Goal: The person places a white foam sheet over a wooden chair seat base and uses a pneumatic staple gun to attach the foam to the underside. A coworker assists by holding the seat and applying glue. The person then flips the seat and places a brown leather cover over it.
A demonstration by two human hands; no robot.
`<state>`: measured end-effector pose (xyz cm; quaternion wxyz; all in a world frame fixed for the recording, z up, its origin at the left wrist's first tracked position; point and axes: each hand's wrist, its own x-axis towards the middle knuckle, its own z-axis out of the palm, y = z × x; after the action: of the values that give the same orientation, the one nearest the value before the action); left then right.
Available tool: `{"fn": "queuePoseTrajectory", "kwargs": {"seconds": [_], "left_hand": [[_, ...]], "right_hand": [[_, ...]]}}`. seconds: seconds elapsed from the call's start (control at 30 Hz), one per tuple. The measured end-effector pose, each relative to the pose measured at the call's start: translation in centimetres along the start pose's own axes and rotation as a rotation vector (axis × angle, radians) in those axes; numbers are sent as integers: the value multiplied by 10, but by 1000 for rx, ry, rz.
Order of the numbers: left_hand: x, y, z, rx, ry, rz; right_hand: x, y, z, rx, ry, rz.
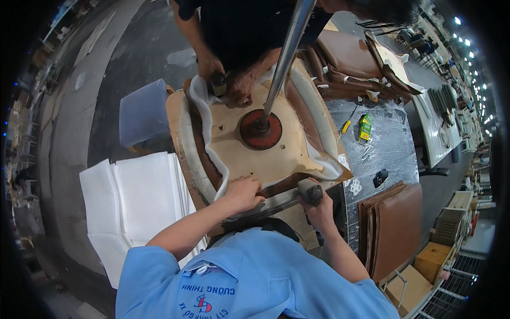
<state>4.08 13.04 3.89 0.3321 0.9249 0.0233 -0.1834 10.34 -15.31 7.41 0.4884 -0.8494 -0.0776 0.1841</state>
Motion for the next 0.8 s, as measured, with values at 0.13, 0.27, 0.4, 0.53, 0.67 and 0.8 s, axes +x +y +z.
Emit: {"fn": "queuePoseTrajectory", "kwargs": {"seconds": [0.13,0.27,0.4,0.53,0.67,0.8], "left_hand": [[7,-7,7,77,-2,91],[11,-13,13,150,1,206],[12,-14,9,187,0,291],[11,-15,11,226,15,306],[8,-20,18,180,137,348],[8,-25,28,118,240,367]], "right_hand": [[0,-6,-1,-110,39,8],[2,-11,-2,-171,54,-23],[4,-11,3,-199,87,-9],[1,-12,8,-213,108,30],[2,-20,10,-201,89,42],[4,-22,7,-219,68,34]]}}
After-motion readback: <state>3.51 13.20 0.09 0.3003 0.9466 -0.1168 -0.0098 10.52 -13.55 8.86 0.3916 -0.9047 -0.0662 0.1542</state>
